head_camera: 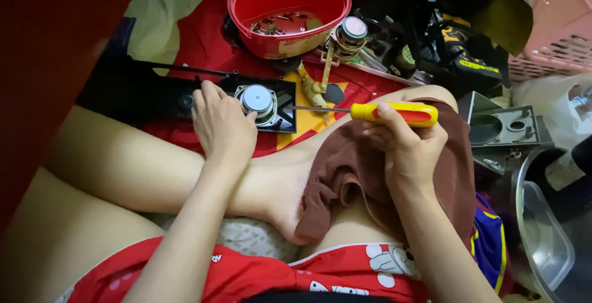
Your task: Screwing a speaker driver into a plastic housing using a manual screwdriver while sitting on the floor.
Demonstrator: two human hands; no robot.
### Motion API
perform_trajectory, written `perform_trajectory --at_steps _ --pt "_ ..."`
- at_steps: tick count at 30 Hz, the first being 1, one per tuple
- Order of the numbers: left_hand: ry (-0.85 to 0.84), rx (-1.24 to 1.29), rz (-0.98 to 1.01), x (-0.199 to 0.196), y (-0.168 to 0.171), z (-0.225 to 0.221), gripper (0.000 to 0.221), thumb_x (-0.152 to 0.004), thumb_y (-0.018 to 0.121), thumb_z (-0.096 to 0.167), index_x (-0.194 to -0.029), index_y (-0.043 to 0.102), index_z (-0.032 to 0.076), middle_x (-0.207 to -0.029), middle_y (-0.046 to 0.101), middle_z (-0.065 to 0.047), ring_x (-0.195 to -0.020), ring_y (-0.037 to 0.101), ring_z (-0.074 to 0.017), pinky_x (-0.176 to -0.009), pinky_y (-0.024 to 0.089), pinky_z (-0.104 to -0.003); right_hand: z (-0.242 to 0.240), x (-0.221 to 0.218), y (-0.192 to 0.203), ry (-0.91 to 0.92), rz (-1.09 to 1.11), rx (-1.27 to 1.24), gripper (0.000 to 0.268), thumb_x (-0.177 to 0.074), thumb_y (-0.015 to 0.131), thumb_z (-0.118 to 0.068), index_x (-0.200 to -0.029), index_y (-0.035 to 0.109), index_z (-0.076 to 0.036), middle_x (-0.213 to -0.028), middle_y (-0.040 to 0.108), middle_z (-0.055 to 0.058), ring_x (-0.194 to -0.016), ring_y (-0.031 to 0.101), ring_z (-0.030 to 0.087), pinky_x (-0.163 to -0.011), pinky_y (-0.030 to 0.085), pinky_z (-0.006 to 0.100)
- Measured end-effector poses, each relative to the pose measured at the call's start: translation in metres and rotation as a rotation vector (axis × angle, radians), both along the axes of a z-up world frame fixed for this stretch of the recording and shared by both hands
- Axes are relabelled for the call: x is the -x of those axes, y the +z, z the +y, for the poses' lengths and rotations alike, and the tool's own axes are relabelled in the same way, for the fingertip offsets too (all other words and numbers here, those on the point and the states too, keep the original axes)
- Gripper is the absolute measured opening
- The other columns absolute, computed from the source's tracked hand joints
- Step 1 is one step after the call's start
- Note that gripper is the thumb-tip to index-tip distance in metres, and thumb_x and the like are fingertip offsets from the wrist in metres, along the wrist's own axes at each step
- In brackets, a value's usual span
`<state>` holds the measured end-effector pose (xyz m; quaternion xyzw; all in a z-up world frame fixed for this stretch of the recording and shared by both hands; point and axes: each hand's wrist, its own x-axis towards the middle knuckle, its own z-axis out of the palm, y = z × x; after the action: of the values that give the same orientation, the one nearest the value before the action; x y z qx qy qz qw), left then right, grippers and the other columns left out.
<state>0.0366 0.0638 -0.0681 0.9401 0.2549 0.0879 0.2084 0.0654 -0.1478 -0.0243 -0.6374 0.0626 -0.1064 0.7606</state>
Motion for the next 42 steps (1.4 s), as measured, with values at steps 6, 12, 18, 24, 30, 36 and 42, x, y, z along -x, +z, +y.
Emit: perform_trajectory --at_steps 6,12,18,24,30,36,42 --pt "0.105 0.196 -0.018 -0.011 -0.014 0.000 0.021 -0.073 0.074 0.022 -0.068 0.061 0.006 -0.095 0.042 -0.007 -0.099 0.044 -0.0262 -0.085 0.039 -0.038 -0.002 0.005 0.000 -0.017 -0.021 -0.025 0.023 -0.072 0.069 0.005 -0.083 0.049 0.006 -0.067 0.056 0.018 -0.047 0.063 0.029 -0.045 0.058 0.037" --pt "0.077 0.212 0.042 -0.013 -0.027 0.009 0.014 -0.072 0.071 0.026 -0.070 0.068 0.013 -0.096 0.044 -0.007 -0.097 0.045 -0.0276 -0.085 0.040 -0.038 0.001 0.007 0.002 -0.031 -0.016 -0.089 0.022 -0.072 0.069 0.005 -0.082 0.050 0.004 -0.067 0.055 0.017 -0.047 0.062 0.029 -0.044 0.057 0.035" --pt "0.068 0.280 -0.011 -0.013 -0.036 0.014 0.012 -0.070 0.072 0.024 -0.068 0.067 0.013 -0.094 0.046 -0.007 -0.095 0.047 -0.0273 -0.084 0.039 -0.039 0.000 0.008 0.001 -0.018 -0.012 -0.084 0.020 -0.072 0.069 0.004 -0.082 0.052 0.005 -0.069 0.055 0.017 -0.049 0.062 0.029 -0.045 0.057 0.034" --pt "0.025 0.339 -0.065 -0.009 -0.028 0.011 0.005 -0.071 0.068 0.015 -0.067 0.067 0.012 -0.084 0.052 -0.009 -0.091 0.050 -0.0275 -0.080 0.043 -0.040 -0.001 0.009 0.000 -0.010 -0.026 -0.098 0.019 -0.071 0.069 0.005 -0.080 0.052 0.005 -0.068 0.055 0.018 -0.048 0.061 0.029 -0.043 0.056 0.032" --pt "-0.023 0.303 -0.111 -0.008 -0.024 0.008 0.003 -0.071 0.067 0.008 -0.068 0.067 0.008 -0.077 0.056 -0.011 -0.086 0.052 -0.0275 -0.075 0.044 -0.041 0.000 0.008 -0.001 -0.017 -0.035 -0.114 0.020 -0.071 0.069 0.005 -0.081 0.052 0.005 -0.069 0.055 0.018 -0.048 0.061 0.029 -0.044 0.056 0.033" --pt "-0.070 0.232 -0.114 -0.010 -0.023 0.010 0.005 -0.069 0.065 0.009 -0.065 0.064 0.007 -0.074 0.055 -0.011 -0.088 0.051 -0.0300 -0.073 0.045 -0.043 0.009 0.009 0.005 0.028 -0.074 -0.078 0.019 -0.073 0.068 0.004 -0.083 0.052 0.004 -0.069 0.056 0.015 -0.049 0.063 0.027 -0.045 0.057 0.033" --pt "-0.043 0.257 -0.097 -0.010 -0.023 0.008 0.003 -0.070 0.065 0.007 -0.068 0.067 0.008 -0.075 0.058 -0.011 -0.085 0.054 -0.0268 -0.072 0.046 -0.041 0.027 0.000 0.017 0.178 -0.284 0.201 0.019 -0.074 0.071 0.002 -0.087 0.057 0.005 -0.071 0.059 0.017 -0.058 0.065 0.024 -0.054 0.057 0.035"
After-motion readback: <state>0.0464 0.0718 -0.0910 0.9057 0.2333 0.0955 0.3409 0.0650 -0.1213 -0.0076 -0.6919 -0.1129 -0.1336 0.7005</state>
